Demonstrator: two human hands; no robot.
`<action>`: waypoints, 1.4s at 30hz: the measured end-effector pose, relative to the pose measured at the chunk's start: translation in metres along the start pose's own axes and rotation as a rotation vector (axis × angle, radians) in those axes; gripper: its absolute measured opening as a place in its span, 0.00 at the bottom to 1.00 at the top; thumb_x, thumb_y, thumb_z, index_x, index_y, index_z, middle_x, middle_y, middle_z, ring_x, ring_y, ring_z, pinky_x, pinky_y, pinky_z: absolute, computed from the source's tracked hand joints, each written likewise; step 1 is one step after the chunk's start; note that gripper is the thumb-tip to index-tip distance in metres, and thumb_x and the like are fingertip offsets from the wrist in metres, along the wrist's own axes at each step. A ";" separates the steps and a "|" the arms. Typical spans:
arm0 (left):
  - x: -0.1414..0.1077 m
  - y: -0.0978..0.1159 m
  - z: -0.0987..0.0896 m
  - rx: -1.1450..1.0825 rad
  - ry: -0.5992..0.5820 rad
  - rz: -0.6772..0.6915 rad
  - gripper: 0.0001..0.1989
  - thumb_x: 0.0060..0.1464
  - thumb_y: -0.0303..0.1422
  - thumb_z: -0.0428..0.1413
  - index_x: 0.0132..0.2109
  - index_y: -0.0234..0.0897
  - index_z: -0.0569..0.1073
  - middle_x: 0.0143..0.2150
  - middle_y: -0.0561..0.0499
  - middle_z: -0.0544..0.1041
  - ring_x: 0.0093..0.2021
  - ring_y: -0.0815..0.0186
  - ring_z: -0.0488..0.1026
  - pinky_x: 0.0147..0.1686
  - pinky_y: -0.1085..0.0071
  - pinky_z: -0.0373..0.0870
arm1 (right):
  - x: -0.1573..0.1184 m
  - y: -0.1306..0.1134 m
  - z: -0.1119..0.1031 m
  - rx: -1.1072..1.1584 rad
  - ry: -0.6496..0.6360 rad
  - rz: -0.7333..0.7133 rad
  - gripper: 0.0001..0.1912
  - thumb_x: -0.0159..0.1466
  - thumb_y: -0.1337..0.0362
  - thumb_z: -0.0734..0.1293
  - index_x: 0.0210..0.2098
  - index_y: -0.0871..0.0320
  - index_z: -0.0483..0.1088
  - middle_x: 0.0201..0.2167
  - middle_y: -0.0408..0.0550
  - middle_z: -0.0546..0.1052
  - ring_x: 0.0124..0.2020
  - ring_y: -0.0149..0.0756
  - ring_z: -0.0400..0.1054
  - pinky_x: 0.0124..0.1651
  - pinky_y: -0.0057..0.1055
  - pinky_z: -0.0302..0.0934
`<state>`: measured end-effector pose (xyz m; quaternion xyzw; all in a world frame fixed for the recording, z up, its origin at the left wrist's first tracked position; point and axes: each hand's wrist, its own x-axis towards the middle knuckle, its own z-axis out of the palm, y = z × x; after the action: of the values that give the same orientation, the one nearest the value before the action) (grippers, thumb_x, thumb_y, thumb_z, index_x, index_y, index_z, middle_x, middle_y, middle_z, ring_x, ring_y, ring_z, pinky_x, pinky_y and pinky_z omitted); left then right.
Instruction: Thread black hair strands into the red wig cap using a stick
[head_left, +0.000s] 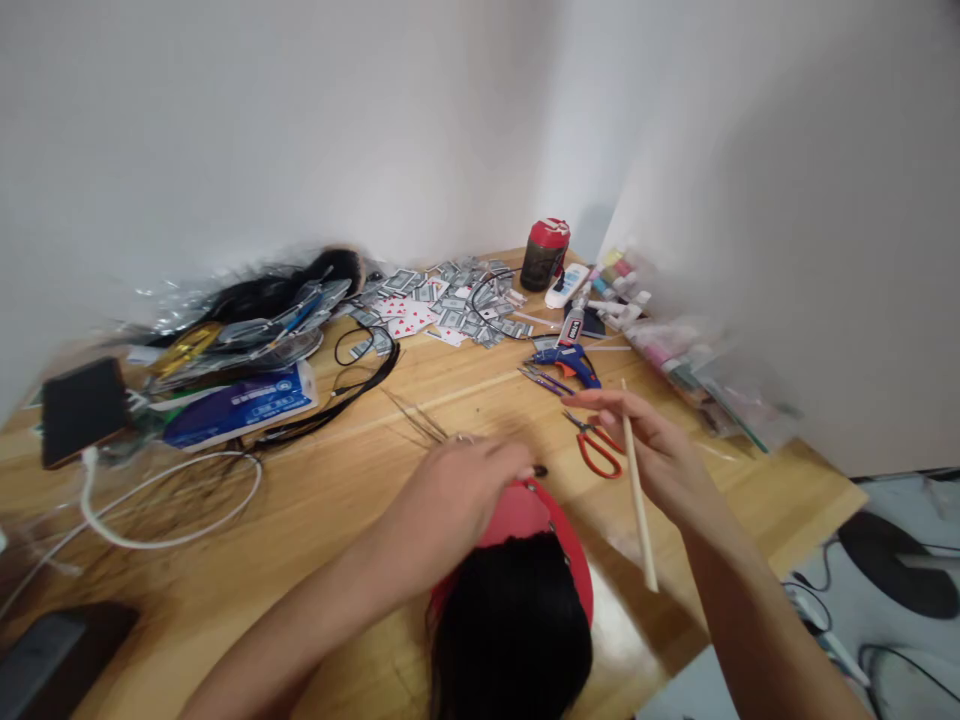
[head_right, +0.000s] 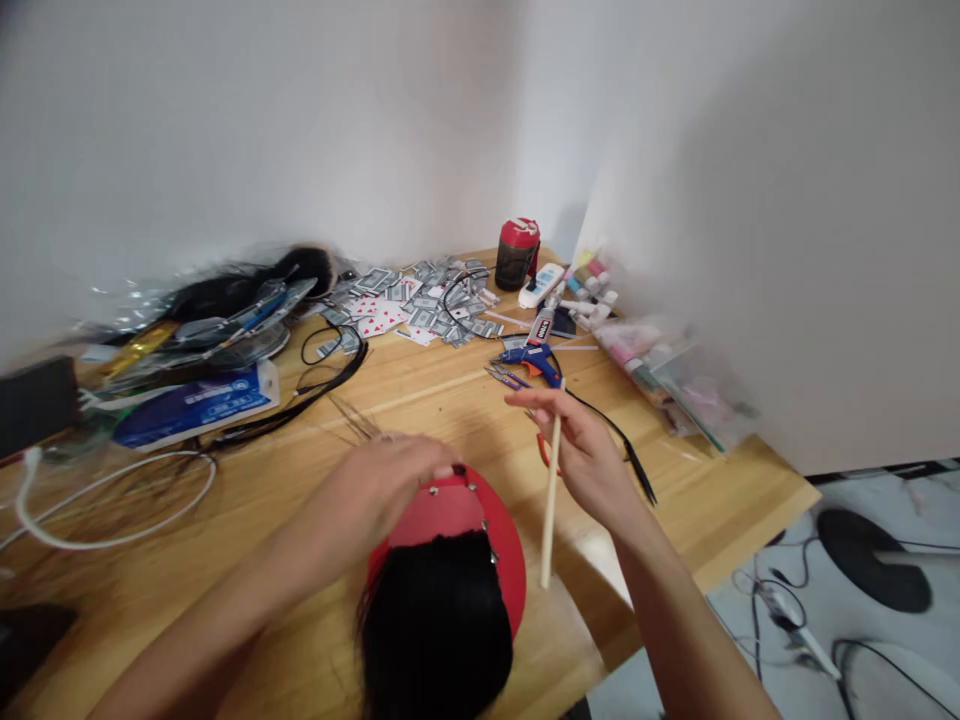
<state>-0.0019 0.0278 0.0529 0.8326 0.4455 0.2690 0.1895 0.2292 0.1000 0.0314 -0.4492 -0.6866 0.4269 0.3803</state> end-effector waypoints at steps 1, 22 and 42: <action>-0.006 0.001 0.010 -0.005 -0.042 0.030 0.13 0.64 0.22 0.46 0.42 0.38 0.74 0.41 0.48 0.82 0.41 0.60 0.80 0.45 0.64 0.72 | -0.007 0.005 -0.002 0.004 0.007 0.053 0.16 0.66 0.48 0.66 0.45 0.51 0.77 0.48 0.52 0.81 0.52 0.50 0.73 0.54 0.45 0.66; -0.079 0.019 0.099 0.016 0.313 0.180 0.19 0.56 0.22 0.55 0.54 0.38 0.73 0.56 0.43 0.78 0.55 0.52 0.76 0.53 0.59 0.76 | -0.096 0.000 0.050 0.400 0.193 0.190 0.06 0.67 0.60 0.69 0.42 0.51 0.78 0.33 0.47 0.83 0.31 0.33 0.77 0.35 0.26 0.73; -0.081 0.013 0.077 0.160 0.124 0.232 0.16 0.60 0.21 0.51 0.53 0.33 0.75 0.55 0.45 0.79 0.53 0.60 0.78 0.53 0.71 0.75 | -0.099 -0.003 0.056 0.188 0.090 0.063 0.08 0.66 0.71 0.65 0.36 0.50 0.66 0.32 0.42 0.73 0.32 0.31 0.70 0.32 0.24 0.65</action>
<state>0.0166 -0.0534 -0.0227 0.8728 0.3773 0.3034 0.0623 0.2082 -0.0078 0.0015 -0.4517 -0.6112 0.4807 0.4374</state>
